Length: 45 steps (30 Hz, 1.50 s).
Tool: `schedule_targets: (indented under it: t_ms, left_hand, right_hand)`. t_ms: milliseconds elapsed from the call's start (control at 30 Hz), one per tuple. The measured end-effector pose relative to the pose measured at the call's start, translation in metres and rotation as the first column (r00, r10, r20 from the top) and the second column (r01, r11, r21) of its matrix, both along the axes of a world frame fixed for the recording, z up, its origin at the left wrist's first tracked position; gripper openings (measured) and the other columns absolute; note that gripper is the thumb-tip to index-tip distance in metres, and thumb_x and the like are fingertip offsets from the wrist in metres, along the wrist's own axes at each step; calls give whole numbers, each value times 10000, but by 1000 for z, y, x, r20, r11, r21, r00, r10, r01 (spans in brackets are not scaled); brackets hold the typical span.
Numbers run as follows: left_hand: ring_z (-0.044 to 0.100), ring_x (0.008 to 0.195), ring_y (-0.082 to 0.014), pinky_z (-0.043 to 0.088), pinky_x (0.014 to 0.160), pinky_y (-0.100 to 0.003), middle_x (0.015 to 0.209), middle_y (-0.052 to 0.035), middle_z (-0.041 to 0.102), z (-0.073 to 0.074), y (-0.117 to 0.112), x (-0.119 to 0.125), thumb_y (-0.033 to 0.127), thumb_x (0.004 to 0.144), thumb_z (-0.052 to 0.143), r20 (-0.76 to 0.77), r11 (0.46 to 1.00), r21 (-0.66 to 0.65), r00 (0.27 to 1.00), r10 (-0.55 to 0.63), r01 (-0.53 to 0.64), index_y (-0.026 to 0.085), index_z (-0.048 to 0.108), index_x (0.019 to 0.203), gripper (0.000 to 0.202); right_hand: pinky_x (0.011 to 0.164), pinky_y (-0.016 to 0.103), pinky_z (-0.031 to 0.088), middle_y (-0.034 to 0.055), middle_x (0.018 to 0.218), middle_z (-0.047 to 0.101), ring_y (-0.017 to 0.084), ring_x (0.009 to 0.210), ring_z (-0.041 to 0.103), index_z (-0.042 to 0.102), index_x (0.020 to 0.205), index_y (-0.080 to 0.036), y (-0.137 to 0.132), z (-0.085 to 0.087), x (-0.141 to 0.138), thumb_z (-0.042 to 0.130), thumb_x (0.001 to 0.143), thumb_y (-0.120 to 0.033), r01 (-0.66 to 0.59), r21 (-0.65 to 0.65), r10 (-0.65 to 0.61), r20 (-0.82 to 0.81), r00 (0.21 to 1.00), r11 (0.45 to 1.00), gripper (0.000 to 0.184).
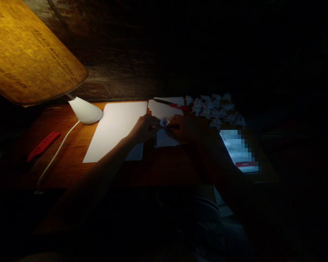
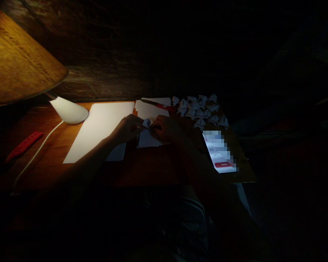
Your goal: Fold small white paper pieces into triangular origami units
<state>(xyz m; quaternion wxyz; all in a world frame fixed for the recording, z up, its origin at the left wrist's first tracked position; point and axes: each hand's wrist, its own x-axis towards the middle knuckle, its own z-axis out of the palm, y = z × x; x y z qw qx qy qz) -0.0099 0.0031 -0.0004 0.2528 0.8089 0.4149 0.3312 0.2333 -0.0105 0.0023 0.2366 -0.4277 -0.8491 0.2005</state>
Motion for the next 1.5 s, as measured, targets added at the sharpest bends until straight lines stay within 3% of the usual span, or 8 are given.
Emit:
schedule_targets:
  t_ms: [467,800,1000,1133,1367,1500]
  left_hand:
    - [705,997,-265,537,983,-416,991,-52,818,-4,5,-5,317,805,819,-56,999,25,998,-27,29,288,850,867,75]
    - [674,1091,-289,498,1068,-491,1093,-59,798,-9,7,-5,255,814,819,-97,998,28,994,-47,50,285,834,838,42]
    - [696,1144,-292,551,1028,-484,1241,-76,802,-10,8,-8,245,893,726,-214,985,139,974,-75,106,255,844,922,122]
    - [738,1119,-252,586,1005,-439,1190,-36,833,-11,8,-8,214,917,683,-219,978,179,973,-70,111,271,844,1024,202]
    - [756,1103,-263,591,1007,-438,1153,-58,847,-9,7,-7,246,912,723,-220,977,186,973,-66,109,253,841,1068,196]
    - [756,1094,-261,592,991,-432,1148,-51,844,-11,8,-7,269,917,720,-227,978,189,973,-48,92,255,832,1091,207]
  right_hand:
    - [788,334,451,85,1032,726,216,901,640,826,944,-180,4,-5,3,689,892,-187,-14,-7,13,-25,1000,1000,147]
    - [757,334,441,75,1004,724,208,873,643,800,901,-182,4,-6,3,722,883,-207,-26,-39,22,-83,996,999,84]
    - [753,333,437,74,962,710,201,849,630,775,892,-177,4,-5,1,664,1005,-343,4,-77,-11,-94,996,997,229]
    - [776,338,442,80,948,728,206,852,633,735,851,-182,4,-4,-2,594,1052,-336,75,-82,-83,-104,991,994,290]
    - [783,340,452,88,926,755,203,838,635,740,811,-171,3,-1,-3,621,1003,-263,97,-40,-100,-81,992,994,244]
    - [821,358,492,102,983,790,230,894,673,807,941,-169,4,-3,0,685,956,-266,110,12,-108,-100,989,994,157]
